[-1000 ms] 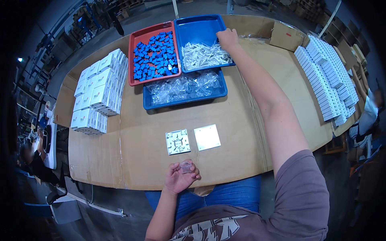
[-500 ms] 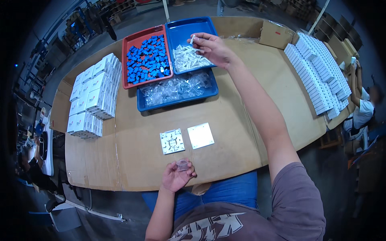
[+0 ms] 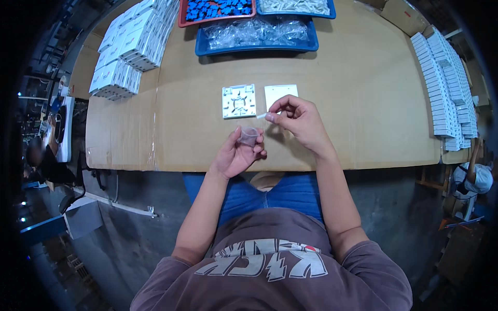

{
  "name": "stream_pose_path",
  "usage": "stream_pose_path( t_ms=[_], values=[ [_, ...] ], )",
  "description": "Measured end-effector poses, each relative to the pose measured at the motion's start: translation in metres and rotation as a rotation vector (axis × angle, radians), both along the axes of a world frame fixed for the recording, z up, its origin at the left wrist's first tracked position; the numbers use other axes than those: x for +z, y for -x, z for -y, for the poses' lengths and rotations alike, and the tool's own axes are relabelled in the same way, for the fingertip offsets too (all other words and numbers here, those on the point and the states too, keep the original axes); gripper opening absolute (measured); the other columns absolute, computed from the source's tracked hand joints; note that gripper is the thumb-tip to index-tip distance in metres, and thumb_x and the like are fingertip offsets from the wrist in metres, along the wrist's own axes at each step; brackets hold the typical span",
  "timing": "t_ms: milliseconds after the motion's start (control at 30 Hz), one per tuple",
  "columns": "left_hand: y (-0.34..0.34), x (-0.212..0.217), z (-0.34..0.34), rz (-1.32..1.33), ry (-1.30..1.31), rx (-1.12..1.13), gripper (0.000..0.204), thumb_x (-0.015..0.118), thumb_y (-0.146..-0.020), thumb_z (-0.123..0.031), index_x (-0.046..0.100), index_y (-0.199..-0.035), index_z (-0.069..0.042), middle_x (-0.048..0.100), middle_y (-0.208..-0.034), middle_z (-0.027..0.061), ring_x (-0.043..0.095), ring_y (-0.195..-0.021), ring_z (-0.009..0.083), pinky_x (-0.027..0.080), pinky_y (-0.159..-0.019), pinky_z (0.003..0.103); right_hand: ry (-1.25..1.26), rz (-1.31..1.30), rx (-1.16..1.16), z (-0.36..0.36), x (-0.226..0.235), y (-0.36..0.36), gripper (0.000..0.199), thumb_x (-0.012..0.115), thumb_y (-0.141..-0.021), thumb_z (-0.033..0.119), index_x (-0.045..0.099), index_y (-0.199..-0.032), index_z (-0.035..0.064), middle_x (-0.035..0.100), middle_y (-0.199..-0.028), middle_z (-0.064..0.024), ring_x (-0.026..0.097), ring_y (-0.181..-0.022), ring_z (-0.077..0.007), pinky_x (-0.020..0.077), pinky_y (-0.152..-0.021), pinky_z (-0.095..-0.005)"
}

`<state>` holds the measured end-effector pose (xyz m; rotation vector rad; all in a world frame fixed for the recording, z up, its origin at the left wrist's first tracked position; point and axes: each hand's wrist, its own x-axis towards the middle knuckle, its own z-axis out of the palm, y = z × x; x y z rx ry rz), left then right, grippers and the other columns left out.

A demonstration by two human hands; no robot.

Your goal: Sorts electronic component accessories into plastic packets and places them inside cardboard product packages.

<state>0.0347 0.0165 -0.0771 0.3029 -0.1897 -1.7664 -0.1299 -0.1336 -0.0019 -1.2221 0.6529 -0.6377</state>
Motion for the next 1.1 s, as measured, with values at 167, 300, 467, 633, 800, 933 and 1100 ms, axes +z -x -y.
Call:
stream_pose_path(
  t_ms=[167, 300, 467, 633, 800, 933, 1100],
  values=[
    [0.001, 0.002, -0.001, 0.011, 0.030, -0.014, 0.051, 0.047, -0.109, -0.048, 0.059, -0.132, -0.003, 0.070, -0.113, 0.0062, 0.065, -0.093, 0.0142, 0.048, -0.095, 0.039, 0.293, -0.152, 0.151, -0.011, 0.016, 0.005, 0.010, 0.078, -0.090, 0.005, 0.076, -0.099, 0.0016, 0.069, -0.080, 0.0027, 0.054, -0.066, -0.0015, 0.0400, -0.058, -0.0190],
    [0.001, 0.004, -0.001, 0.121, 0.006, 0.007, 0.048, 0.048, -0.109, -0.048, 0.060, -0.129, -0.006, 0.068, -0.112, 0.0059, 0.064, -0.093, 0.0140, 0.049, -0.093, 0.038, 0.440, -0.352, 0.253, -0.013, 0.038, -0.001, 0.010, 0.077, -0.089, 0.004, 0.076, -0.098, 0.0021, 0.069, -0.082, 0.0002, 0.057, -0.069, -0.0051, 0.0456, -0.064, -0.0213],
    [0.003, 0.005, -0.005, 0.182, 0.034, 0.024, 0.046, 0.054, -0.106, -0.046, 0.061, -0.127, -0.006, 0.067, -0.113, 0.0067, 0.063, -0.094, 0.0146, 0.050, -0.089, 0.036, 0.620, -0.255, 0.439, -0.002, 0.047, -0.013, 0.011, 0.076, -0.087, 0.006, 0.077, -0.097, 0.0039, 0.067, -0.098, -0.0034, 0.059, -0.075, -0.0111, 0.0489, -0.067, -0.0260],
    [0.006, 0.009, -0.013, 0.229, 0.027, 0.047, 0.046, 0.060, -0.104, -0.046, 0.061, -0.127, -0.006, 0.066, -0.114, 0.0072, 0.062, -0.095, 0.0143, 0.051, -0.085, 0.036, 0.738, -0.293, 0.651, 0.007, 0.051, -0.021, 0.012, 0.074, -0.089, 0.006, 0.078, -0.099, 0.0023, 0.066, -0.118, -0.0089, 0.067, -0.100, -0.0198, 0.0560, -0.084, -0.0328],
    [0.003, 0.002, -0.013, 0.133, 0.013, 0.077, 0.044, 0.058, -0.105, -0.046, 0.059, -0.130, -0.009, 0.067, -0.112, 0.0063, 0.064, -0.096, 0.0151, 0.049, -0.091, 0.039, 0.633, -0.312, 0.714, -0.001, 0.050, -0.024, 0.018, 0.066, -0.099, 0.013, 0.076, -0.099, -0.0012, 0.067, -0.126, -0.0116, 0.068, -0.101, -0.0219, 0.0551, -0.088, -0.0340],
    [0.003, 0.004, -0.011, 0.127, 0.031, 0.061, 0.041, 0.058, -0.105, -0.044, 0.059, -0.130, -0.011, 0.067, -0.111, 0.0053, 0.064, -0.096, 0.0153, 0.048, -0.095, 0.040, 0.481, -0.272, 0.640, -0.003, 0.051, -0.022, 0.025, 0.061, -0.103, 0.019, 0.075, -0.098, -0.0012, 0.066, -0.127, -0.0124, 0.068, -0.101, -0.0222, 0.0546, -0.088, -0.0345],
    [0.002, -0.002, -0.007, 0.146, -0.015, 0.082, 0.043, 0.061, -0.103, -0.045, 0.058, -0.130, -0.011, 0.067, -0.110, 0.0048, 0.064, -0.096, 0.0158, 0.050, -0.097, 0.041, 0.700, -0.232, 0.613, -0.003, 0.042, -0.024, 0.033, 0.064, -0.101, 0.028, 0.077, -0.103, -0.0018, 0.069, -0.123, -0.0162, 0.071, -0.095, -0.0283, 0.0554, -0.085, -0.0359]
  ],
)
